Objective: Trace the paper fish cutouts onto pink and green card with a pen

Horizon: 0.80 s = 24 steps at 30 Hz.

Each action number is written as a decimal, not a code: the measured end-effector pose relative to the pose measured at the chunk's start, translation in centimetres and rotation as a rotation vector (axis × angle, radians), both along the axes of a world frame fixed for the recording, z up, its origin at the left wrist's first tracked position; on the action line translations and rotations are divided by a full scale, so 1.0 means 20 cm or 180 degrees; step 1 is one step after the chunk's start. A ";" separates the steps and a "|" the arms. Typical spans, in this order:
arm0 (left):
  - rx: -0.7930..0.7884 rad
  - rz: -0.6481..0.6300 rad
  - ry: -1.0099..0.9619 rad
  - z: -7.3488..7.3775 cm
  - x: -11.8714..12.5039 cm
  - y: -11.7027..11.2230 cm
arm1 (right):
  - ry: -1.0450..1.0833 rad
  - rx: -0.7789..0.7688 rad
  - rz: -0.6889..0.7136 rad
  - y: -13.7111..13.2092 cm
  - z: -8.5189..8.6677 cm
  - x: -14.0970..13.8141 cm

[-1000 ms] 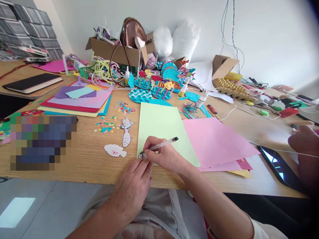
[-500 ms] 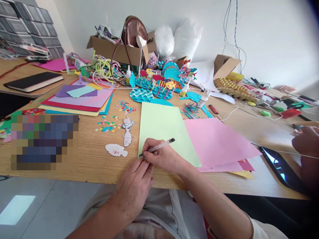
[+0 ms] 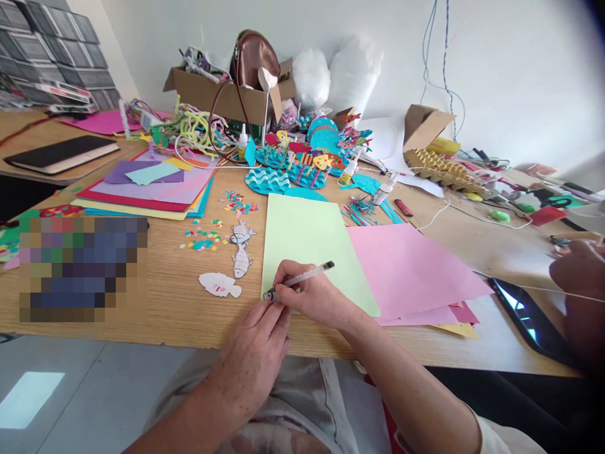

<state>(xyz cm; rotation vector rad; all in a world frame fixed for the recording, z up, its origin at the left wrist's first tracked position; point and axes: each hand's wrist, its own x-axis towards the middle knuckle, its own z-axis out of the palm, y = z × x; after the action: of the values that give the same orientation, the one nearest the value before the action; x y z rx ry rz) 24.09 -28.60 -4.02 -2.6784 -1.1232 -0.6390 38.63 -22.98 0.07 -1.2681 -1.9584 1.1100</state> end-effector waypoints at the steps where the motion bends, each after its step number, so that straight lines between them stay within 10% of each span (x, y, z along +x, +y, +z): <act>1: -0.0023 -0.0003 -0.0014 0.00 0.00 0.00 | 0.0027 -0.0011 -0.0019 0.00 0.00 0.00; 24: -0.0405 -0.0099 0.0037 0.04 -0.01 0.01 | -0.0003 0.0132 -0.0267 -0.02 -0.02 0.08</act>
<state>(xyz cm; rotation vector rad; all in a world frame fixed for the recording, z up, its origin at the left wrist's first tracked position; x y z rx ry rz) 23.94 -28.46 -3.21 -2.8072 -1.1584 -0.5746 40.16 -23.35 -0.38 -1.3162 -1.9010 1.0230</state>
